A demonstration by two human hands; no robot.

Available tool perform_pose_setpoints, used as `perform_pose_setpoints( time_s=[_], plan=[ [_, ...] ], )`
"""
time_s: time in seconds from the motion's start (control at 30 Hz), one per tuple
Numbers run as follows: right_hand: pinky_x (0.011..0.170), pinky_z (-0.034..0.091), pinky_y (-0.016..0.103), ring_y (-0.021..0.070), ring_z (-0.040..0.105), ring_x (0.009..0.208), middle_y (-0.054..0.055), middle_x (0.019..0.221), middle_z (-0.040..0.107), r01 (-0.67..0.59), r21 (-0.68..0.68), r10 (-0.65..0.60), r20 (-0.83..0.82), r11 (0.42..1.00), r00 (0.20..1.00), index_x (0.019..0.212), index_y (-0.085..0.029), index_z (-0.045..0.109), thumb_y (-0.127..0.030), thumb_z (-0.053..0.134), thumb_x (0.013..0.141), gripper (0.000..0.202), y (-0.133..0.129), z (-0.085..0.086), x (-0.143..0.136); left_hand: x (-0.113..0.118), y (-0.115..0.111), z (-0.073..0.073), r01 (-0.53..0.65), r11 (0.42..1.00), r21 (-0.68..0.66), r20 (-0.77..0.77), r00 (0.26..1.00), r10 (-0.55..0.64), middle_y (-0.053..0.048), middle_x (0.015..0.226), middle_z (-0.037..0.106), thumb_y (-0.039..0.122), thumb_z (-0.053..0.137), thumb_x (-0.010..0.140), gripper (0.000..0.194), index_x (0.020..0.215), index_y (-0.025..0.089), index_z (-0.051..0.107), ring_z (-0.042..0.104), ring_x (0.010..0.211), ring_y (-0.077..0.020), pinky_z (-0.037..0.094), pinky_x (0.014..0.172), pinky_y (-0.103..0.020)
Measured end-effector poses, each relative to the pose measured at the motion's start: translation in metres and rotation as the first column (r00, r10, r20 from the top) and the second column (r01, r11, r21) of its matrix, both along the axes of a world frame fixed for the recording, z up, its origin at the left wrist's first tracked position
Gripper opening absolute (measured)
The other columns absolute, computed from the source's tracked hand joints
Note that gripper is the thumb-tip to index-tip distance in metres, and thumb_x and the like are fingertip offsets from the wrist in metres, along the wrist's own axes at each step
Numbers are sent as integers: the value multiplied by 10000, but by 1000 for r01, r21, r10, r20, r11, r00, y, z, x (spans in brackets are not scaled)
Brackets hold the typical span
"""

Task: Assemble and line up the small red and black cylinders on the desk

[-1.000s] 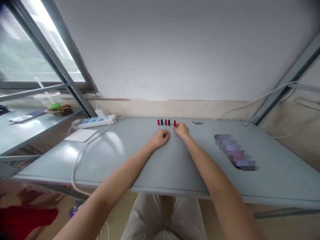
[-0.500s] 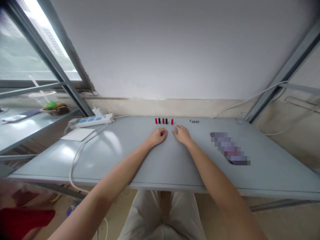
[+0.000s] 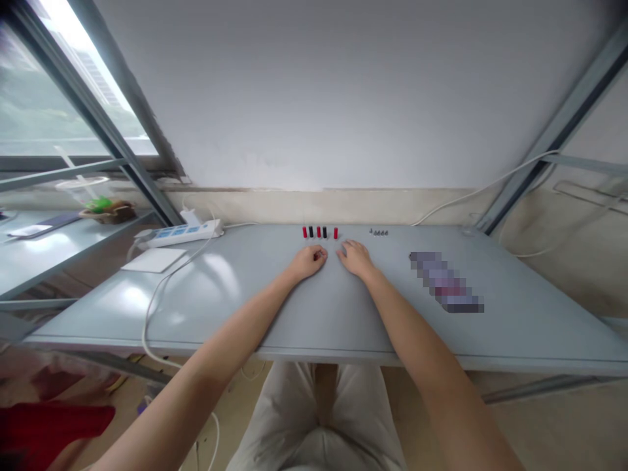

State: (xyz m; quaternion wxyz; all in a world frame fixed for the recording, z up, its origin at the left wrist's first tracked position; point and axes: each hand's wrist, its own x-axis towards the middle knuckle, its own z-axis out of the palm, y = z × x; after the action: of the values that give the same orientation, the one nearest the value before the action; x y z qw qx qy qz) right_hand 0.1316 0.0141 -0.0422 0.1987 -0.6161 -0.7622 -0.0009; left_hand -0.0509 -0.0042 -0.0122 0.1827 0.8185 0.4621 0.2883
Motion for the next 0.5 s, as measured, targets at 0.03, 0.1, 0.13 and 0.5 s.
perform_pose_setpoints(
  time_s=[0.03,0.1,0.13,0.5],
  plan=[
    [1016,302,384,245,421,1222,142,1307,489,2,-4,-2,-2,1000,1000,1215,-135,540,-358,400,888,420,0,0,0,0,0,0,0,1000,3,-4,1000,0,-20,650,587,176,479,760,157,801,151,629,494,589,-116,414,624,-243],
    [1018,298,387,246,418,1224,143,1312,485,3,-12,-3,-1,1000,1000,1225,-130,531,-364,396,888,432,0,1,0,0,1,-1,-3,1000,8,-14,1000,4,-22,655,587,181,478,763,162,809,151,630,496,592,-119,412,626,-245],
    [1019,298,387,247,418,1224,146,1312,485,-2,-15,2,2,1000,1000,1228,-123,528,-363,393,889,437,0,1,0,0,1,-1,-5,1000,8,-18,1000,5,-23,659,589,181,477,764,166,813,151,632,497,594,-120,412,628,-246],
    [1016,304,381,254,420,1220,152,1313,482,0,-5,0,24,1000,1000,1229,-113,531,-372,380,890,453,1,-1,1,0,3,-2,-13,1000,-8,-56,998,13,-28,686,613,194,478,773,178,849,151,633,515,612,-123,423,644,-244]
  ],
)
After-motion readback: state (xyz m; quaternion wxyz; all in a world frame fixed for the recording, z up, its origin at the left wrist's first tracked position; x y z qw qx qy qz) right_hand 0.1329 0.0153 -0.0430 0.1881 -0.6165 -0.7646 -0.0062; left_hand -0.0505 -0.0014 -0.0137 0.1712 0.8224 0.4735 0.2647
